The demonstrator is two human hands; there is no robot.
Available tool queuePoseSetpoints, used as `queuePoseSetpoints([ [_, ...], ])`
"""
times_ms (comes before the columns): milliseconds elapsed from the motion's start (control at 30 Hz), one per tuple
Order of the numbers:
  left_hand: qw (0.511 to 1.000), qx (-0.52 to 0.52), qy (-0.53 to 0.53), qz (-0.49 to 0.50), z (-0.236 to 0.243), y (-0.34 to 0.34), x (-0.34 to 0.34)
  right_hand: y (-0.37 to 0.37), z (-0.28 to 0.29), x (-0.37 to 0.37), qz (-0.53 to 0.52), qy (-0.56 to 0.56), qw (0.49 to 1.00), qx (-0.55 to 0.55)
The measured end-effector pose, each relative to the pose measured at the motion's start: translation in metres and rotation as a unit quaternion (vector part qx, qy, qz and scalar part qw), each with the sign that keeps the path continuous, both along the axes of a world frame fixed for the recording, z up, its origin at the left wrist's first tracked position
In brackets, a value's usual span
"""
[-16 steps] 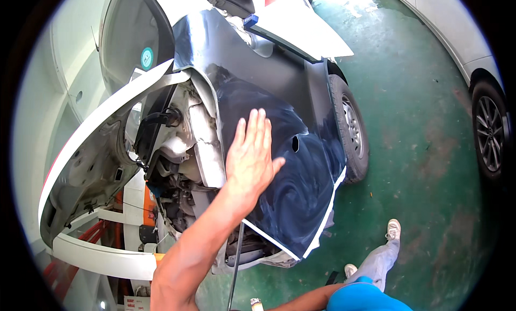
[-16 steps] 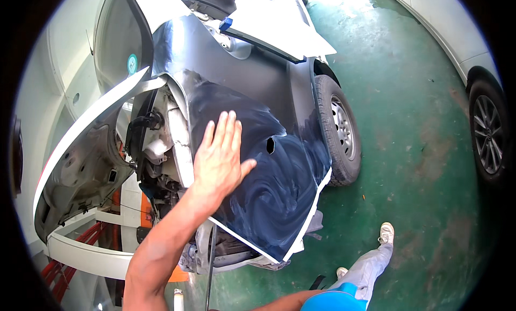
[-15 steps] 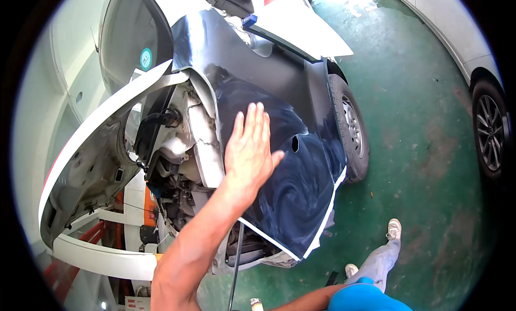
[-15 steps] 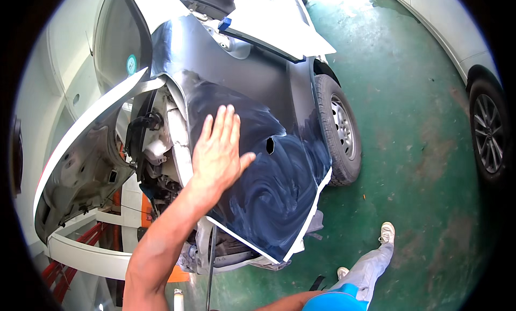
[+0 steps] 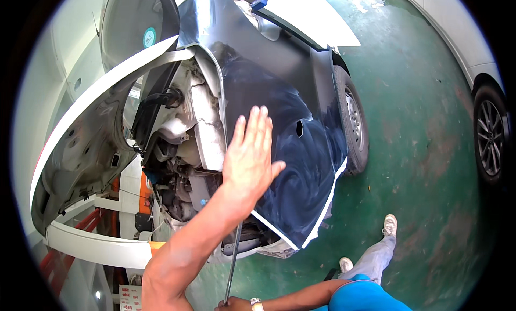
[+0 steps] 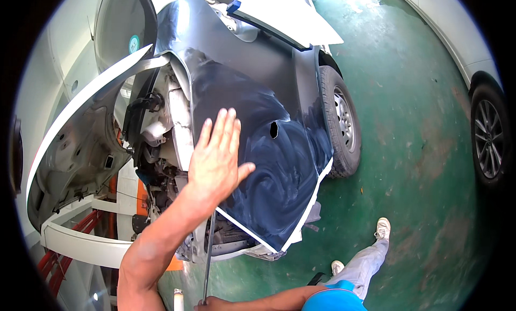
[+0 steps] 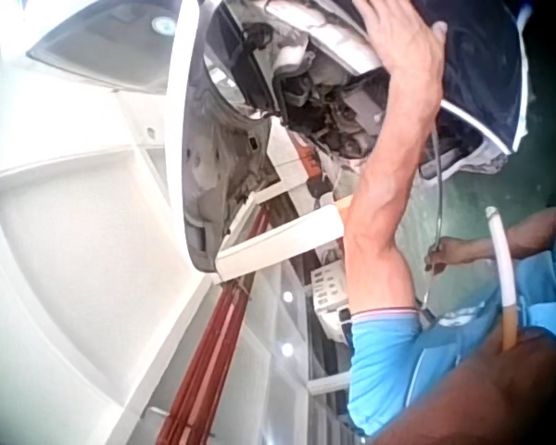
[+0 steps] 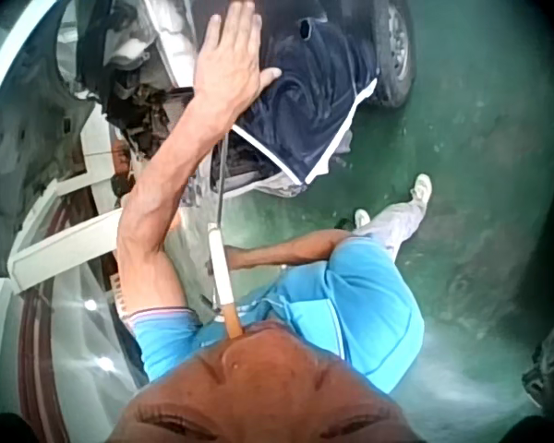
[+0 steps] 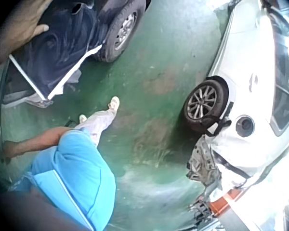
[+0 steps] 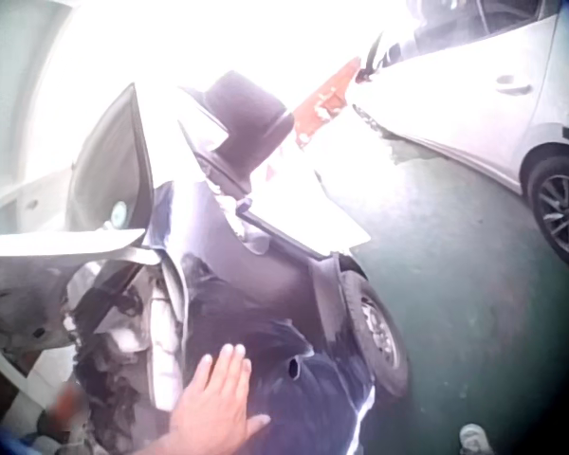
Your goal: The person uses a pry bar to adjust and align the front fender of a white car with its hood open. Another person assists by holding the fender while the first person applies leverage with the tool. The fender is repeatedly repositioned and checked for fit.
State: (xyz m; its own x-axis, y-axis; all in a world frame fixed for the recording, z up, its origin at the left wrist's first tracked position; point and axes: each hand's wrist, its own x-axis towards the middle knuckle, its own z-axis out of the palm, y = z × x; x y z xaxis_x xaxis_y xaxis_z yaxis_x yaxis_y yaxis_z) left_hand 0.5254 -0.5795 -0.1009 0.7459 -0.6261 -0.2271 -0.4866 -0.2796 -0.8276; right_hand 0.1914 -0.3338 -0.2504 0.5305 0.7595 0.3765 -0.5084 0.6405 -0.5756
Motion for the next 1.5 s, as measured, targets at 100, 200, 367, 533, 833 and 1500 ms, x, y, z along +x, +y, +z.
queuePoseSetpoints([
  [100,0.999,0.018,0.033,0.014,0.002,0.015,-0.026,-0.027,0.016,0.013,0.064,0.06,0.996,-0.005],
  [200,0.999,0.011,0.05,0.015,0.0,0.023,-0.028,-0.053,0.031,0.024,0.101,0.084,0.991,-0.024],
  [367,1.0,0.006,-0.011,-0.014,-0.012,-0.006,0.018,-0.059,0.03,0.025,0.103,0.091,0.99,-0.012],
  [533,0.999,0.03,-0.017,-0.001,-0.024,-0.007,0.019,-0.039,0.022,0.018,0.109,0.107,0.988,-0.028],
  [833,0.998,0.017,0.053,-0.036,-0.007,0.045,-0.046,0.015,-0.005,0.019,0.142,0.096,0.984,-0.052],
  [1500,0.417,-0.875,0.231,0.083,0.118,0.567,-0.488,0.002,0.086,0.07,-0.193,0.166,0.965,0.056],
])
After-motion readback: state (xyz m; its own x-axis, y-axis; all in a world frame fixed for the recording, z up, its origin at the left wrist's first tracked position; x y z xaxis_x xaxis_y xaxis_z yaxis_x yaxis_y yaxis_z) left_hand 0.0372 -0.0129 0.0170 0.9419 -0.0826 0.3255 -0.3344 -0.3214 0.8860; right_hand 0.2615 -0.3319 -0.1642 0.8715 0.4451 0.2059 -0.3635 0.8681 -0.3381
